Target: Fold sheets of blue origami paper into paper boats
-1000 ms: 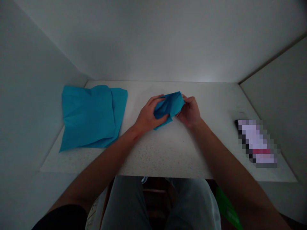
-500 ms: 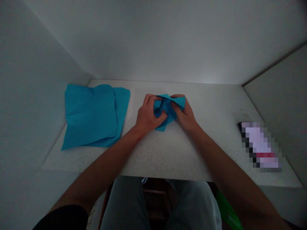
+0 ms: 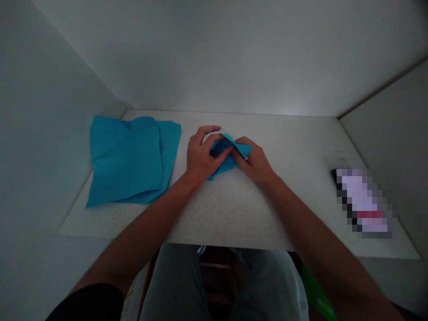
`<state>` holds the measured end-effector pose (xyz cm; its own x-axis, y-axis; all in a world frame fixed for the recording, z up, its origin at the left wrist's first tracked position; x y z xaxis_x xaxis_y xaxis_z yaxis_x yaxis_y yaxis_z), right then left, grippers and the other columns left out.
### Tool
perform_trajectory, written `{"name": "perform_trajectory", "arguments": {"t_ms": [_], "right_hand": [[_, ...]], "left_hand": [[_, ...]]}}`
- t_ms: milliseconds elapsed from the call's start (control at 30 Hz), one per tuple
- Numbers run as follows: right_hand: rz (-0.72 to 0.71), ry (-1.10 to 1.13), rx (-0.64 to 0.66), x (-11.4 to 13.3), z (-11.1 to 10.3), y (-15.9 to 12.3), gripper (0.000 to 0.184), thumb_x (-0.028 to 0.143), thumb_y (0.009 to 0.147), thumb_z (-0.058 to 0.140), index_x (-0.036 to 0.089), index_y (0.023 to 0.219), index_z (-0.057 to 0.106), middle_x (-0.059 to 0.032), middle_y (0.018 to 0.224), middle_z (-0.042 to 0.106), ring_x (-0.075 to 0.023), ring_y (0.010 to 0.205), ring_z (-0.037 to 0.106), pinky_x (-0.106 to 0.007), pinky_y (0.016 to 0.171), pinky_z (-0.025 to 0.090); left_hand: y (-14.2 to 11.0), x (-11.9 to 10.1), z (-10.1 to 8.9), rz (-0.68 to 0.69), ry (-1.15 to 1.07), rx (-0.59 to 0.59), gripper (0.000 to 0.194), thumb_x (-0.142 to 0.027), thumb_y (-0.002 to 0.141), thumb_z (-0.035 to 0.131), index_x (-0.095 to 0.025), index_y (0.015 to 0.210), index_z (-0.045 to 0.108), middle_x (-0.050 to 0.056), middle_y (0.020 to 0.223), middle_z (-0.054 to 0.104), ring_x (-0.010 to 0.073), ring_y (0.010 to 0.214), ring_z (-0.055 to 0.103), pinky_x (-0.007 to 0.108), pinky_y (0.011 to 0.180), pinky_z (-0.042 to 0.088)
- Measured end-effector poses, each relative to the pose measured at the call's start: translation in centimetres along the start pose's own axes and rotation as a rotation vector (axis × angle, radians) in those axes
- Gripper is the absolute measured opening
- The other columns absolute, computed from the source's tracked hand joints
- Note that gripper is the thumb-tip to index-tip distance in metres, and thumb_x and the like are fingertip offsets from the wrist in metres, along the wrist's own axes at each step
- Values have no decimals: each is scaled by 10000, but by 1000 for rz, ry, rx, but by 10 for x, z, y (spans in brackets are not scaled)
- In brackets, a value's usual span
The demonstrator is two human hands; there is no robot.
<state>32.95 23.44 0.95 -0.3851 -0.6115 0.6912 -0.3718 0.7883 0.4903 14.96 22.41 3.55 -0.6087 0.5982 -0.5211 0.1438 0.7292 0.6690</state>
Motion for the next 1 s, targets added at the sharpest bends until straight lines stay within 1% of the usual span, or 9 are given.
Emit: {"name": "perform_trajectory", "arguments": {"t_ms": [100,167,367,500,600,733,833,900,1000], "right_hand": [[16,1,12,-2,2,-1,226,507,1038,649,281,1024,658,-67,1009,696,-254,909,639,-430,873,564],[16,2,15,-2,2,-2,251,533,1014,680,284,1010,646,-65,991,689,-258,899,626,-430,854,563],[45,99,19,1,0,1,249,527,1028,700,284,979,673,-70,1008,683,-258,914,632,-431,874,549],[73,44,-81,-2,-8,3,246,499,1055,658,276,954,685,-58,925,650,-257,881,608,-449,884,541],[119,23,-165,-6,-14,2,255,513,1054,662,277,964,695,-62,927,670,-269,893,613,-468,919,544],[203,112,-234,-17,-17,-1,311,571,1043,674,276,951,711,-43,898,696,-262,879,643,-460,916,577],[308,297,-296,-33,-17,-3,334,619,998,729,285,981,725,-24,898,724,-262,893,686,-455,895,619],[367,441,-331,-42,-15,-3,387,668,944,777,296,1036,731,-23,945,759,-275,946,720,-462,888,647],[414,601,-318,-47,-10,-2,514,745,845,842,306,1086,729,-26,1007,794,-289,1020,755,-472,895,678]], "left_hand": [[1,-1,1,-10,-8,20,374,-401,883,846,-249,1182,680,110,1320,720,303,1250,684,484,1098,563],[1,0,2,-31,-27,22,395,-405,874,850,-247,1189,671,106,1298,729,302,1240,688,479,1093,560],[1,7,-1,-72,-90,-28,109,-349,1053,637,-251,1048,684,67,1165,755,245,1145,710,454,1072,567],[2,8,-5,-33,-127,-91,200,-435,1067,629,-248,1011,671,99,1253,703,255,1210,687,475,1095,575],[2,4,-5,-23,-171,-61,305,-534,1069,609,-244,984,650,120,1321,656,272,1222,679,511,1097,575],[2,3,-6,-24,-318,-106,388,-623,1078,570,-261,944,607,90,1195,687,263,1161,679,491,1053,578],[1,27,-6,-216,-476,-263,436,-669,1086,529,-267,918,541,42,993,661,216,978,672,394,884,587],[-3,50,-1,-403,-567,-349,445,-669,1092,511,-269,899,486,0,823,556,179,809,618,325,720,536],[-9,75,12,-605,-670,-381,435,-652,1074,555,-275,890,439,-36,728,431,155,680,536,275,590,447]]}}
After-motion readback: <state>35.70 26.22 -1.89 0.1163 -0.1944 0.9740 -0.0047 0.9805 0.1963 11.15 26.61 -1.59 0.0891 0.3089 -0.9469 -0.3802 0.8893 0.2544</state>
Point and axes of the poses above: each hand's wrist, its own y-axis towards the middle knuckle, its own z-axis out of the palm, x = y × z, the point moved 6 cm from there along y, towards the middle knuckle
